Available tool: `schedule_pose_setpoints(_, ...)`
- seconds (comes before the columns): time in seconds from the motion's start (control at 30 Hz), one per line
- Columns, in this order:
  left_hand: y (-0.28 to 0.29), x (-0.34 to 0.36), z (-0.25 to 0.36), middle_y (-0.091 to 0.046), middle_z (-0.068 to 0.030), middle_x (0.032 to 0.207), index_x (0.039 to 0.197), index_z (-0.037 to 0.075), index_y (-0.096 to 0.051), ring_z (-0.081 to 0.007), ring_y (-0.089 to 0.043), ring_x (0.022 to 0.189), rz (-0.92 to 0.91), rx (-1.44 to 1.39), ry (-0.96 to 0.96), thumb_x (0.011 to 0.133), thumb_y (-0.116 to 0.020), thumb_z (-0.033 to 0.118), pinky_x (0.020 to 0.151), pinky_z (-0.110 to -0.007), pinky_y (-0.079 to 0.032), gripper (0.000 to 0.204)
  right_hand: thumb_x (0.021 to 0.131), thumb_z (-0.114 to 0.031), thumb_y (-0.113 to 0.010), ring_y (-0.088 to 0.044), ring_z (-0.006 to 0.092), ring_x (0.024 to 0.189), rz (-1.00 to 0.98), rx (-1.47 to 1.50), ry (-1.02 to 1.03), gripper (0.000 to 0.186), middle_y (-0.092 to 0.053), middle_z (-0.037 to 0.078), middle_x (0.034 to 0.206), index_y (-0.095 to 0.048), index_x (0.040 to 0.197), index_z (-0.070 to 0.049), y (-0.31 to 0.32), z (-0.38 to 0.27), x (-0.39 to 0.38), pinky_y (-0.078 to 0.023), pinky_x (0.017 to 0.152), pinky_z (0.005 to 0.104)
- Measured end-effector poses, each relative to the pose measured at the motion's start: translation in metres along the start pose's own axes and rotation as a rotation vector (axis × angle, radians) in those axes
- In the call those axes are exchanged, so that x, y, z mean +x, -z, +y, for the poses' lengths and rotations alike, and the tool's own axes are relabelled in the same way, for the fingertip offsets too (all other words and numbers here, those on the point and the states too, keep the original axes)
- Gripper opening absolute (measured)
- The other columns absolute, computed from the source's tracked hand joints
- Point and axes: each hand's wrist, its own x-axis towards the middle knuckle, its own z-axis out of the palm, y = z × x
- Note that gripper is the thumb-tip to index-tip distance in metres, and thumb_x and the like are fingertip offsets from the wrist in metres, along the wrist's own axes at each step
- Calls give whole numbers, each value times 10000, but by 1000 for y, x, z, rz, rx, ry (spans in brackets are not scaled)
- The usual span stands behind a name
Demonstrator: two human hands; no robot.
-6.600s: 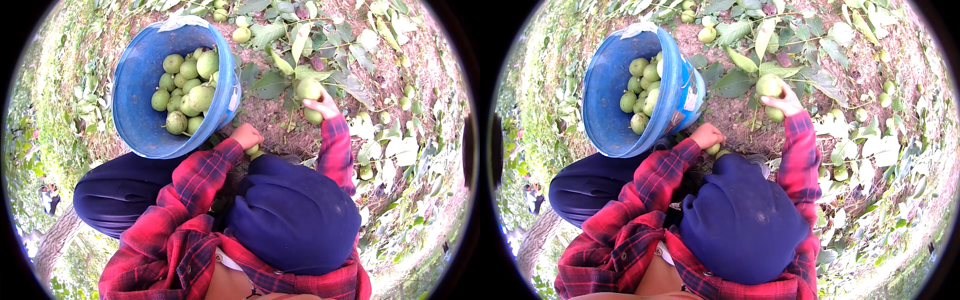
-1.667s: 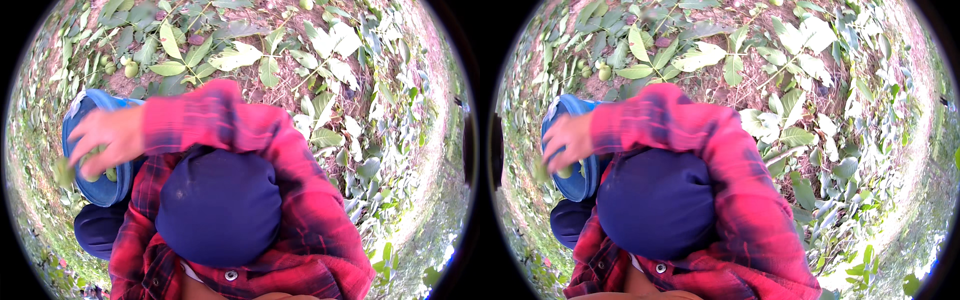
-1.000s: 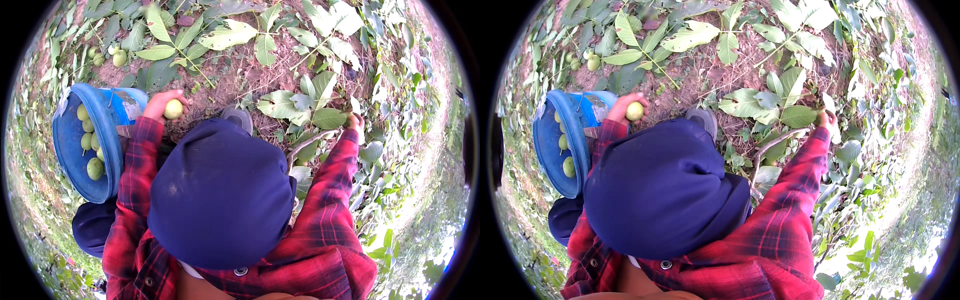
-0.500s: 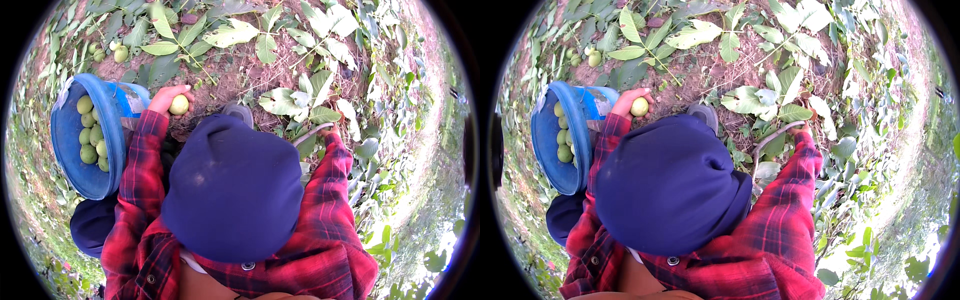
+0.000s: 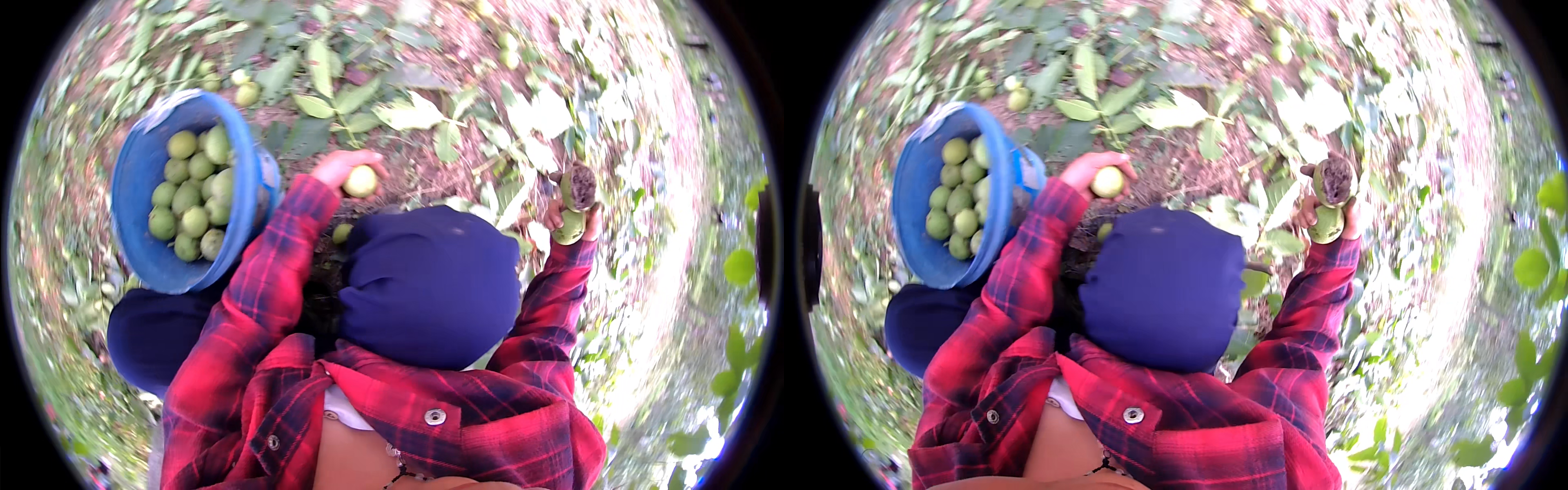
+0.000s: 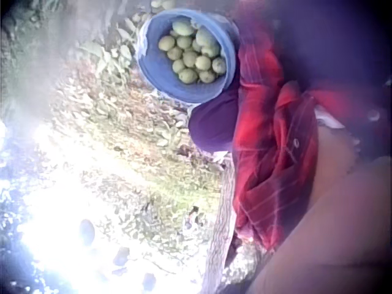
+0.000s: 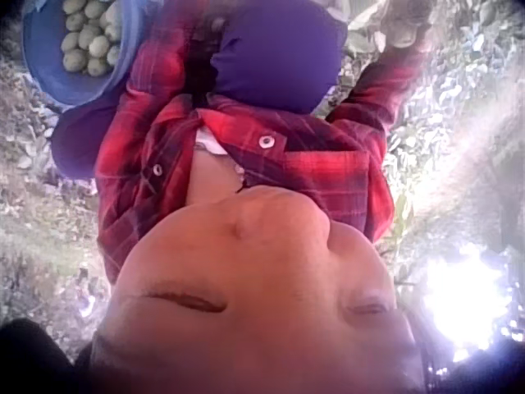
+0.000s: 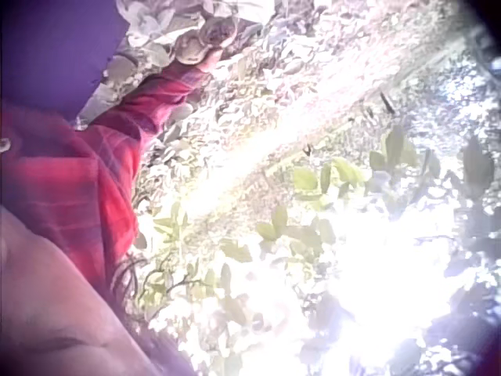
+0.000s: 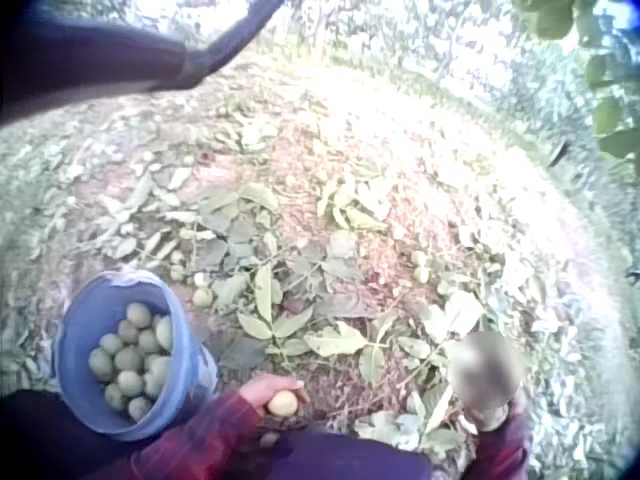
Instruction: The person picks up green-husked walnuts from the ground by hand and places them into blue and white buckets.
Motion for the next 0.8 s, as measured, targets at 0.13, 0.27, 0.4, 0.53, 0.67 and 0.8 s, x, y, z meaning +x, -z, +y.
schedule_pose_setpoints(0.13,-3,-10,8,-556,-117,601,783,11,-541,-173,-532,468,-34,-77,-79,778,-432,295,342,-232,-383,304,743,-486,-433,-421,161,368,-521,87,-144,747,-398,284,1004,-101,1212,-8,-69,9,94,-316,285,259)
schedule_pose_setpoints(0.27,17,-24,14,-551,-163,657,834,-18,-524,-190,-538,510,-226,-450,-325,774,-416,237,360,-240,-400,283,765,-541,-298,-385,146,347,-422,103,-394,710,-383,282,1040,-209,1184,25,-154,50,145,-303,273,246)
schedule_pose_setpoints(0.4,4,-51,38,-524,-200,908,1082,-19,-415,-225,-555,638,-445,-583,-547,761,-397,214,449,-255,-466,397,789,-502,-281,-440,157,567,-386,196,-448,638,-342,242,1142,-317,1141,29,-179,73,164,-394,391,256)
schedule_pose_setpoints(0.53,-11,-74,51,-464,-198,1025,1143,-8,-338,-251,-545,739,-605,-764,-651,743,-428,214,507,-264,-460,467,807,-377,-350,-493,216,621,-14,107,-435,440,-490,184,934,-402,1049,-13,-193,76,178,-433,468,310)
schedule_pose_setpoints(0.67,-19,-89,64,-448,-184,1047,1151,6,-329,-264,-536,772,-427,-721,-680,757,-435,200,540,-275,-448,452,795,-282,-438,-505,209,684,103,-89,-147,368,-484,124,865,-373,1049,-23,-193,84,191,-449,562,322)
schedule_pose_setpoints(0.8,-19,-124,89,-476,-142,1002,1170,62,-316,-271,-544,775,-405,-435,-799,781,-410,458,536,-292,-455,564,740,-161,-544,-485,167,826,-144,-597,416,447,-458,98,961,-326,1109,-34,-257,82,180,-422,694,271)
